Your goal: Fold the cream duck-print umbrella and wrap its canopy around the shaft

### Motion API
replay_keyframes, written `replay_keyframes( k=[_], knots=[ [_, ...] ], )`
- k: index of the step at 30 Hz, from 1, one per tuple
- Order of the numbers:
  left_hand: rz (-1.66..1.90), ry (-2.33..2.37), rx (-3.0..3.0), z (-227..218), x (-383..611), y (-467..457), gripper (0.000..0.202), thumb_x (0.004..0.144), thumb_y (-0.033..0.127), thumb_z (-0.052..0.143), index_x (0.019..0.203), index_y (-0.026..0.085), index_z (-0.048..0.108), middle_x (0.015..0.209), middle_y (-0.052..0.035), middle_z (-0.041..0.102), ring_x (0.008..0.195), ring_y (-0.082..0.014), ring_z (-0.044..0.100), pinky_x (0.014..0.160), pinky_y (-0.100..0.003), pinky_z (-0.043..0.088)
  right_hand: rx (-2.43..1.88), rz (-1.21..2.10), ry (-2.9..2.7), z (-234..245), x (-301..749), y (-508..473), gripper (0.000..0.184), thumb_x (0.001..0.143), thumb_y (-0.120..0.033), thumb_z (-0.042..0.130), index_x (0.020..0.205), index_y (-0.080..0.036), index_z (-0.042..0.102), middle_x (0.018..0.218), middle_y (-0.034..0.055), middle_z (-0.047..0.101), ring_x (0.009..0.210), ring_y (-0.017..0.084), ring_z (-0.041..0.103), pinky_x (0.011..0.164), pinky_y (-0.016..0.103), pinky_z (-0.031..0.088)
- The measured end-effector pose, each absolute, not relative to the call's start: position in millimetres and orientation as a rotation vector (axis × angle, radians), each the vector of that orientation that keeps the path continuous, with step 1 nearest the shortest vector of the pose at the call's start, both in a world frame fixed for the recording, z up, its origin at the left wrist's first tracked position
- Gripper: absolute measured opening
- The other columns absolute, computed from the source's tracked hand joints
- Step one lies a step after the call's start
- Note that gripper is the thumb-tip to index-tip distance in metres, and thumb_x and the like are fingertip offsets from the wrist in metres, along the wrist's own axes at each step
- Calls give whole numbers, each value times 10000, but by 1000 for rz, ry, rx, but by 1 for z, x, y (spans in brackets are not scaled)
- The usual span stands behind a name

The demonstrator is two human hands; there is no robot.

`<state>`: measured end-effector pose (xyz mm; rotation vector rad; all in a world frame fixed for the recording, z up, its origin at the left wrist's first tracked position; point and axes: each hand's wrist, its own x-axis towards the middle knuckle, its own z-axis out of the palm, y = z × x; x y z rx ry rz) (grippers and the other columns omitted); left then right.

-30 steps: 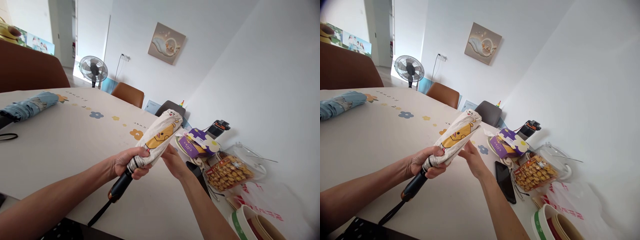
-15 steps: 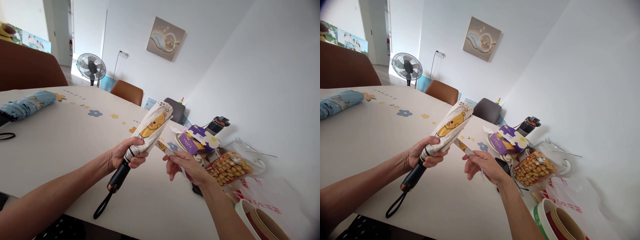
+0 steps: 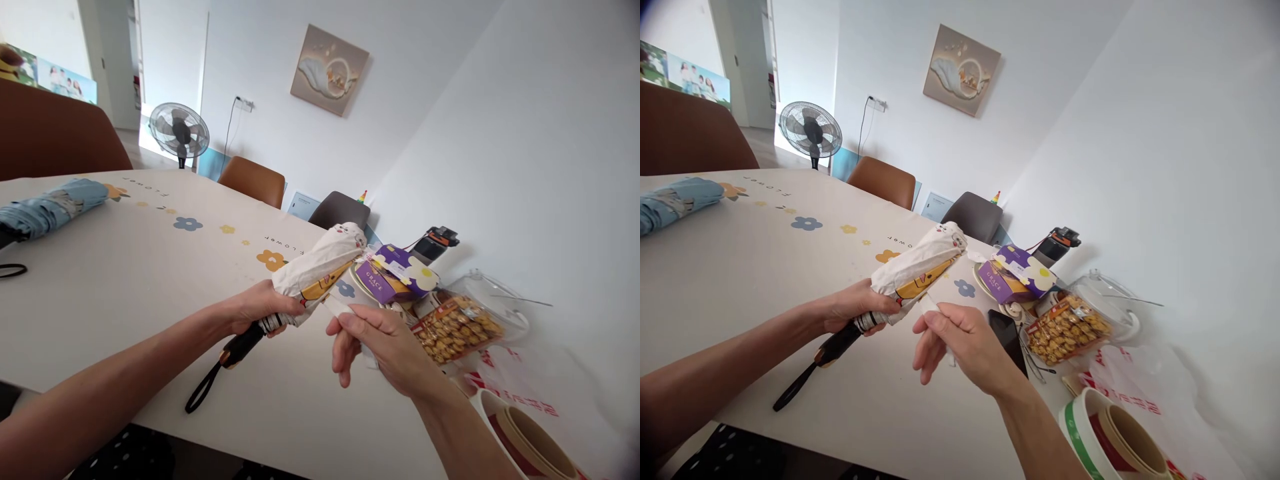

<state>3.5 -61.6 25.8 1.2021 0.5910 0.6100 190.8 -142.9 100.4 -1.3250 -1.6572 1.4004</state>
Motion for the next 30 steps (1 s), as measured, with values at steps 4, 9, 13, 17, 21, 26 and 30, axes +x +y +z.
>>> replay_keyframes(
  k=[4, 9, 13, 17, 21, 26, 30],
  knots=[
    [644, 625, 1482, 30, 5, -69, 260, 670, 292, 650, 872, 163, 552, 717, -1, 538, 579, -96, 477, 478, -207, 385, -1314, 1399, -1689, 103, 174, -132, 257, 879, -350, 468, 755, -142, 553, 565, 36, 666, 430, 147, 614, 495, 265, 481],
    [789, 820, 1759, 29, 5, -74, 358, 661, 474, 653, 842, 197, 516, 741, 1, 585, 664, -141, 539, 583, -246, 406, -1438, 1494, -1556, 106, 162, -117, 266, 836, -357, 502, 700, -136, 562, 538, 49, 659, 389, 154, 602, 434, 256, 481],
    [875, 1271, 2061, 24, 5, -75, 472, 706, 645, 513, 895, 214, 474, 684, 3, 579, 596, -169, 543, 535, -258, 327, -1478, 1619, -1492, 107, 160, -112, 252, 836, -335, 495, 728, -124, 582, 572, 66, 667, 388, 148, 599, 417, 250, 487],
    [887, 1432, 2316, 24, 2, -74, 522, 741, 683, 423, 969, 215, 463, 792, -34, 600, 644, -198, 569, 514, -251, 252, -1437, 1733, -1416, 103, 159, -112, 235, 847, -311, 480, 758, -121, 587, 584, 57, 660, 380, 141, 584, 385, 251, 486],
    [853, 1493, 2388, 24, 1, -75, 431, 788, 621, 397, 935, 223, 476, 755, -24, 577, 582, -174, 540, 493, -246, 202, -1404, 1795, -1382, 101, 153, -111, 232, 857, -317, 478, 801, -122, 590, 661, 70, 679, 423, 142, 598, 388, 266, 505],
    [849, 1432, 2433, 21, 3, -76, 370, 790, 581, 422, 836, 218, 473, 679, -7, 537, 526, -144, 486, 487, -248, 166, -1379, 1531, -1453, 111, 144, -108, 404, 860, -496, 449, 873, -118, 590, 785, 135, 692, 559, 197, 650, 463, 319, 543],
    [909, 1464, 2400, 21, 5, -76, 450, 759, 656, 419, 818, 213, 468, 682, -9, 543, 558, -146, 500, 499, -248, 169, -1423, 795, -1625, 124, 153, -113, 365, 836, -496, 500, 943, -162, 600, 923, 121, 679, 700, 215, 655, 570, 340, 552]
  ],
)
